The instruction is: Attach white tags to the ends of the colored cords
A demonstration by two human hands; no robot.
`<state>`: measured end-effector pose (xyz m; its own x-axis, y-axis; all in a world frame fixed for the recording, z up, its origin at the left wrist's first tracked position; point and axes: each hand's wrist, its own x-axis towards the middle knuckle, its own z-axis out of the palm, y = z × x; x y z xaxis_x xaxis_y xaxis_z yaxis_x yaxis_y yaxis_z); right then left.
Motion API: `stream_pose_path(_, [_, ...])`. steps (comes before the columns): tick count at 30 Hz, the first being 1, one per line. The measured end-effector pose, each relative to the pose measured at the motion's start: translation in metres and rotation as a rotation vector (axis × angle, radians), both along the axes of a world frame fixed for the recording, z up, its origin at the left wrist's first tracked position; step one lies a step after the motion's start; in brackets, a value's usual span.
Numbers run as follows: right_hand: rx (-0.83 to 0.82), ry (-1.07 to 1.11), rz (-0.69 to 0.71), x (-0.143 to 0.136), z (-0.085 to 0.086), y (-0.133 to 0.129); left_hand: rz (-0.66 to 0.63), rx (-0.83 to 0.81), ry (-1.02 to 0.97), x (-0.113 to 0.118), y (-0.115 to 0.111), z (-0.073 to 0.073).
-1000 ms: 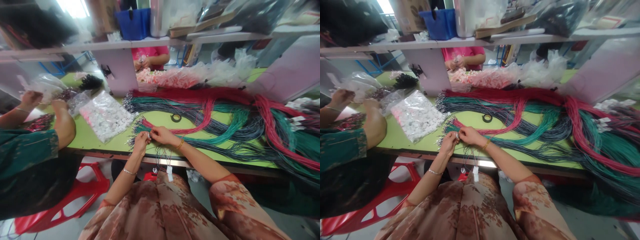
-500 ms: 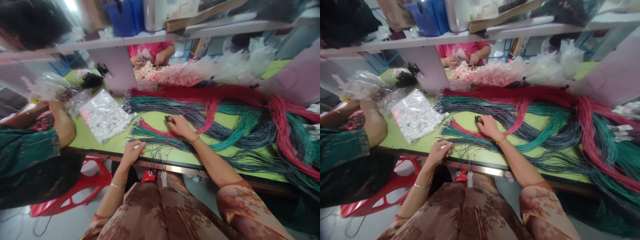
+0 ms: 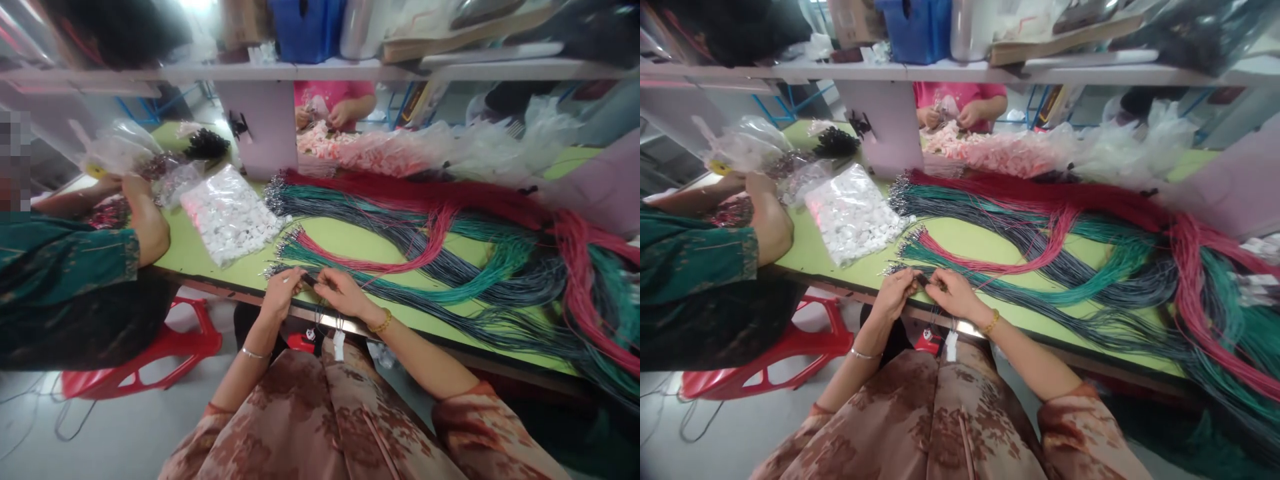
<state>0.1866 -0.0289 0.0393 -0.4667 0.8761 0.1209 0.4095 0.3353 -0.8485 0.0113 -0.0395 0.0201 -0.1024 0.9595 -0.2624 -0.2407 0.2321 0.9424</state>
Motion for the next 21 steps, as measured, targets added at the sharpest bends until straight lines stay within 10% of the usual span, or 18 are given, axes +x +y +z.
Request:
stream_pose_path(12, [0.146, -0.358, -0.370, -0.022, -0.003, -0.023, -0.037, 0.409, 0.446, 0.001, -0.001, 0.002])
stream_pose_path(21, [0.138, -0.360, -0.333, -0.031, -0.006, -0.021, 0.004, 0.446, 0.438, 0.001, -0.004, 0.007])
